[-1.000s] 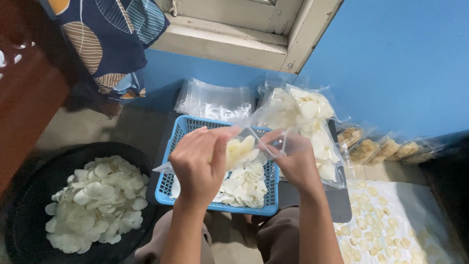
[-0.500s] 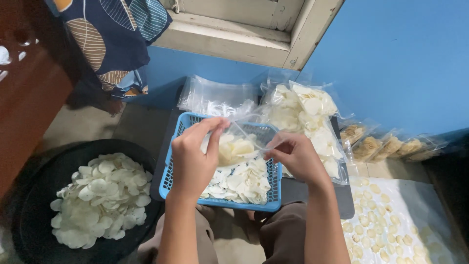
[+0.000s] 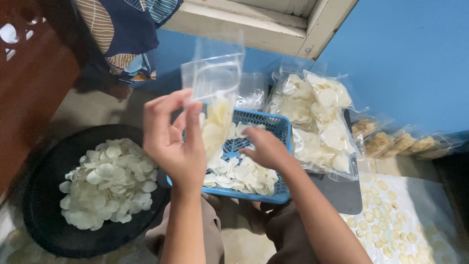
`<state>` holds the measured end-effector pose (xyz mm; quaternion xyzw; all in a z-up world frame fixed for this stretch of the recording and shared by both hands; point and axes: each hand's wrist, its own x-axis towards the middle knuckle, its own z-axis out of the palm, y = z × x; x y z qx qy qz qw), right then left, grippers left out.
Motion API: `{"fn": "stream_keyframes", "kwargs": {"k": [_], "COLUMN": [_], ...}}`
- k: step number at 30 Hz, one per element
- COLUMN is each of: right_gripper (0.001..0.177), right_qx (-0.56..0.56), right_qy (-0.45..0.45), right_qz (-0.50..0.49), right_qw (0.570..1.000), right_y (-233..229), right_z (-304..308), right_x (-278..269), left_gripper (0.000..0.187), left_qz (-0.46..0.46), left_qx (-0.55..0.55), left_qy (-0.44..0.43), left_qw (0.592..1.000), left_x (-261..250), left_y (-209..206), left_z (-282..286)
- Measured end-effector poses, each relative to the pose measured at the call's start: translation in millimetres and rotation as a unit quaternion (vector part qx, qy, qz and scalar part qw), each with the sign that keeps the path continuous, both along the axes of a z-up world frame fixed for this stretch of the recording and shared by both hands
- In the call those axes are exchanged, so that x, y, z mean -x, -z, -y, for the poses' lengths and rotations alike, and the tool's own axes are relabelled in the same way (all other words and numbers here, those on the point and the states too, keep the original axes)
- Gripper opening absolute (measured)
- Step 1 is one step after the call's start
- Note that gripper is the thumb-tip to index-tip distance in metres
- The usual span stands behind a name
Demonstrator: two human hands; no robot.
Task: Packaging white chips into clear plastic bags from a basket
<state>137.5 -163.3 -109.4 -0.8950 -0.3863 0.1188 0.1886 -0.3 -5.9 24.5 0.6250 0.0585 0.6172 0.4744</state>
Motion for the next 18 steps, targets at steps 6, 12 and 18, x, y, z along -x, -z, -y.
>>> {"fn": "stream_keyframes", "kwargs": {"k": [6,12,18], "right_gripper": [0.056,0.065,0.021], "right_qx": [-0.001,0.272,0.344], "right_qy": [-0.253,-0.252,-0.091], "right_qz": [0.163,0.194,0.181], "right_qw": [0.954,0.908,0.917], "right_y": [75,137,56], "right_z": [-78,-100,-86], "right_x": [36,26,6], "left_gripper": [0.018,0.020,0.020], "left_qz": [-0.074,-0.073,-0.086], "left_qx": [-0.029,0.030,0.024], "left_qy": [-0.028,0.024,0.027], "left_qw": [0.996,0.997,0.996], "left_x": [15,16,23], "left_y": [-13,-10,-18], "left_z": [-7,-10,-9]}}
